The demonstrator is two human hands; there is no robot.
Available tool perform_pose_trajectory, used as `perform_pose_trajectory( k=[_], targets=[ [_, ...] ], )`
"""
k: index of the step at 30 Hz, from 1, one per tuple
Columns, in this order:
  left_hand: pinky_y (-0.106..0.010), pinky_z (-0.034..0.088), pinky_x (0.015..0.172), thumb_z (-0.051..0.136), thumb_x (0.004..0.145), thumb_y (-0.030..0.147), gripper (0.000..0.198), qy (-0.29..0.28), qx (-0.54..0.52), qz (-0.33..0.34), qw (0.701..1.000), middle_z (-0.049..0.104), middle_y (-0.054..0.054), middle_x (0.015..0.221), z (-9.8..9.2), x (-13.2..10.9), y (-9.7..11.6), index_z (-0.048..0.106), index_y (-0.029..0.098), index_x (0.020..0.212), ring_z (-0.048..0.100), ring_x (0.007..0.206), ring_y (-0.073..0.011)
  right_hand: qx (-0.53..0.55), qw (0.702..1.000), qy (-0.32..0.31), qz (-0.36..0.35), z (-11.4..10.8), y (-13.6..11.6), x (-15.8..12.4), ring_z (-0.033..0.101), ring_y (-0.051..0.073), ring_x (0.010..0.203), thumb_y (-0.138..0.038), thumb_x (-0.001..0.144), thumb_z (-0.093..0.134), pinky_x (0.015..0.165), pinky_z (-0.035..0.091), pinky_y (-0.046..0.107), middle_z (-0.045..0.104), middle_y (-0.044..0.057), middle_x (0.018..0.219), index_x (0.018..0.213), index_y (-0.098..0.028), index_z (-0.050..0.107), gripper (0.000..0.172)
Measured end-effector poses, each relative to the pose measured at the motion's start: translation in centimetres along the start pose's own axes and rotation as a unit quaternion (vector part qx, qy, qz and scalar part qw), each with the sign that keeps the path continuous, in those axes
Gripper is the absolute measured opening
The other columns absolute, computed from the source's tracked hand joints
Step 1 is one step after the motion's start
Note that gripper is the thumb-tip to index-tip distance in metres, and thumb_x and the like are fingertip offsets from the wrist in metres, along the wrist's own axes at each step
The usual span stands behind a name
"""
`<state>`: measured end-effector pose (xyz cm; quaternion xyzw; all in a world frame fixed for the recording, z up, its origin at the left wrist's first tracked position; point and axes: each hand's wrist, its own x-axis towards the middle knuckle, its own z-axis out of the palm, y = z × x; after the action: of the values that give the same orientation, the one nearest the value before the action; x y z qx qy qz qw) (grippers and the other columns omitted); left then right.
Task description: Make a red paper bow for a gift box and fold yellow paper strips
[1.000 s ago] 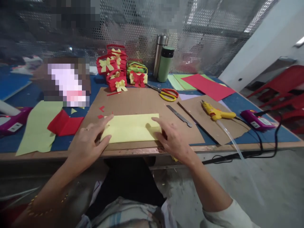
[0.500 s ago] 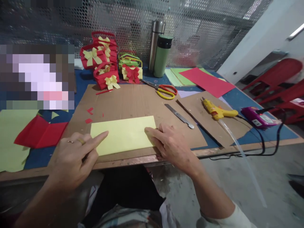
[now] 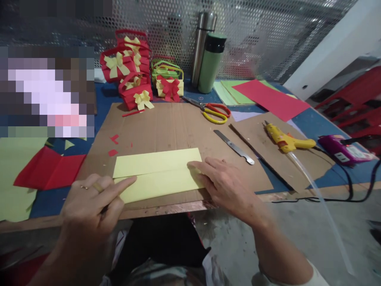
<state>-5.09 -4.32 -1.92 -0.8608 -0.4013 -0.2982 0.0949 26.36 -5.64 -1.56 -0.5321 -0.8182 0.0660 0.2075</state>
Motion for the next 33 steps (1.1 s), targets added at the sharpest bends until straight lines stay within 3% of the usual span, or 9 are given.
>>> perform_pose_trajectory(
  k=[8,15,21,30,33],
  targets=[
    [-0.042,0.037,0.066,0.046,0.09,0.008,0.038,-0.028,0.026,-0.001,0.999,0.07,-0.009,0.076,-0.2,0.3,0.0,0.079,0.013,0.109,0.057,0.074,-0.0263,0.019,0.999,-0.014,0.034,-0.3,-0.1,0.4,0.07,0.022,0.092,-0.023,0.103,0.047,0.08,0.05,0.032,0.077,0.007,0.109,0.124,-0.025,0.066,0.028],
    [-0.043,0.037,0.066,0.045,0.091,0.011,0.038,-0.027,0.031,-0.008,0.999,0.071,-0.008,0.081,0.2,-0.1,-0.4,0.076,0.017,0.112,0.056,0.077,-0.0282,0.013,0.996,-0.018,0.081,-0.4,-0.1,0.6,0.058,0.018,0.066,-0.025,0.098,0.053,0.066,0.042,0.029,0.063,-0.001,0.072,0.12,-0.025,0.061,0.023],
    [-0.044,0.038,0.07,0.049,0.09,0.011,0.037,0.002,0.03,-0.057,0.998,0.071,-0.006,0.087,0.5,-0.8,0.1,0.073,0.022,0.117,0.057,0.085,-0.0294,0.04,0.994,-0.025,0.095,-0.5,0.0,1.0,0.058,0.018,0.066,-0.025,0.097,0.055,0.065,0.04,0.028,0.062,-0.003,0.072,0.116,-0.025,0.057,0.019],
    [-0.043,0.039,0.069,0.052,0.087,0.006,0.037,0.018,0.031,0.001,0.999,0.07,-0.006,0.086,0.8,-0.7,-0.4,0.07,0.021,0.115,0.057,0.081,-0.029,0.089,0.99,-0.012,0.107,-0.5,-0.1,1.3,0.055,0.014,0.062,-0.026,0.097,0.056,0.061,0.039,0.026,0.06,-0.004,0.071,0.104,-0.024,0.058,0.008],
    [-0.045,0.04,0.074,0.05,0.09,0.005,0.034,0.012,0.039,-0.043,0.998,0.071,-0.008,0.089,0.7,-0.6,0.4,0.071,0.02,0.113,0.059,0.087,-0.031,0.088,0.989,-0.016,0.114,-0.6,-0.2,1.6,0.052,0.013,0.059,-0.027,0.095,0.058,0.058,0.035,0.026,0.058,-0.005,0.067,0.099,-0.023,0.059,0.006]
  ],
)
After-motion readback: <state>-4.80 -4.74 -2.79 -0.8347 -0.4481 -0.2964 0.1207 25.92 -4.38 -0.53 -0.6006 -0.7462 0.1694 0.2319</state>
